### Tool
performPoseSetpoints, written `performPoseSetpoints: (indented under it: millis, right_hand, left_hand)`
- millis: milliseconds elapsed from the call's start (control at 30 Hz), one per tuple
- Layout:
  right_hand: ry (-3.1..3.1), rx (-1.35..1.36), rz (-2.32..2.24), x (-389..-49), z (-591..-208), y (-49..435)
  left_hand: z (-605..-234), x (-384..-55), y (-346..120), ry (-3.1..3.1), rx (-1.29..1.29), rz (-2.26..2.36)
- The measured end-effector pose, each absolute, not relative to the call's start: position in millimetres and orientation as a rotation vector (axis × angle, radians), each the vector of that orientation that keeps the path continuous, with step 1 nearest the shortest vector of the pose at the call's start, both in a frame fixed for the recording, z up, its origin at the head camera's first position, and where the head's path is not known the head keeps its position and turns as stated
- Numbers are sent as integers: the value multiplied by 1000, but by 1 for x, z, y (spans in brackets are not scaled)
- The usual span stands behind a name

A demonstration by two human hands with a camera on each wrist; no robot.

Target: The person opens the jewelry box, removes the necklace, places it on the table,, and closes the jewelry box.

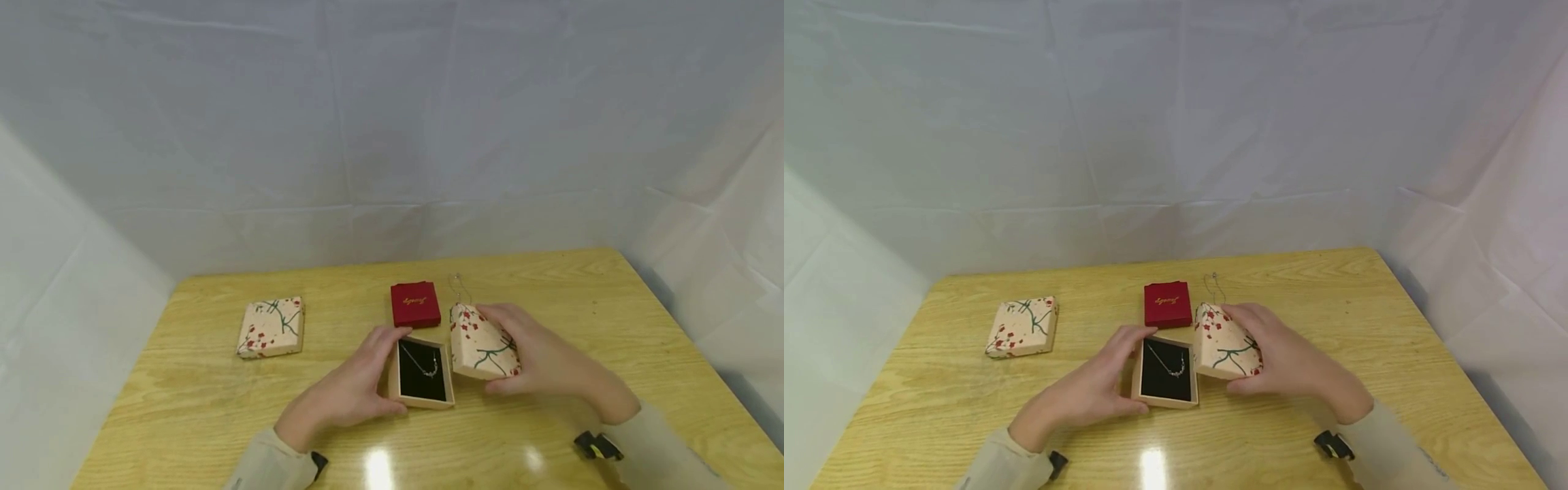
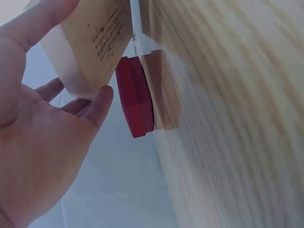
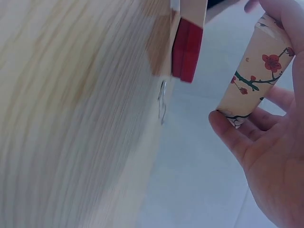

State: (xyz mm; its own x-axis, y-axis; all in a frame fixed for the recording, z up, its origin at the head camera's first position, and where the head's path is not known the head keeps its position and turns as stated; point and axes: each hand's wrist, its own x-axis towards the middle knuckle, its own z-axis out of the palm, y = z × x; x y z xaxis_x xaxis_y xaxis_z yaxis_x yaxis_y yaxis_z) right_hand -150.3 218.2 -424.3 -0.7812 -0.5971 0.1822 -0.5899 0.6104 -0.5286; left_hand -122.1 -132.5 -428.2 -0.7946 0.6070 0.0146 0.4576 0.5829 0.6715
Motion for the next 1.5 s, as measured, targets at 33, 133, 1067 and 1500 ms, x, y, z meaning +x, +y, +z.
performPoseSetpoints:
  millis: [33,133,1067,1500]
  right_hand:
    - [2812,-1023,-903,-150,-425,222]
    - [2825,-992,-876,-150,-427,233]
    - [2860,-863,-713,-136,-431,304]
    - [2752,-869,-639,-133,-430,325]
  left_hand:
    - [-429,-122,-132,2595,888,1005]
    - [-430,-122,-132,2590,903,1001]
    - [-433,-120,-128,2687,908,773]
    - [-438,-116,-125,2724,911,672]
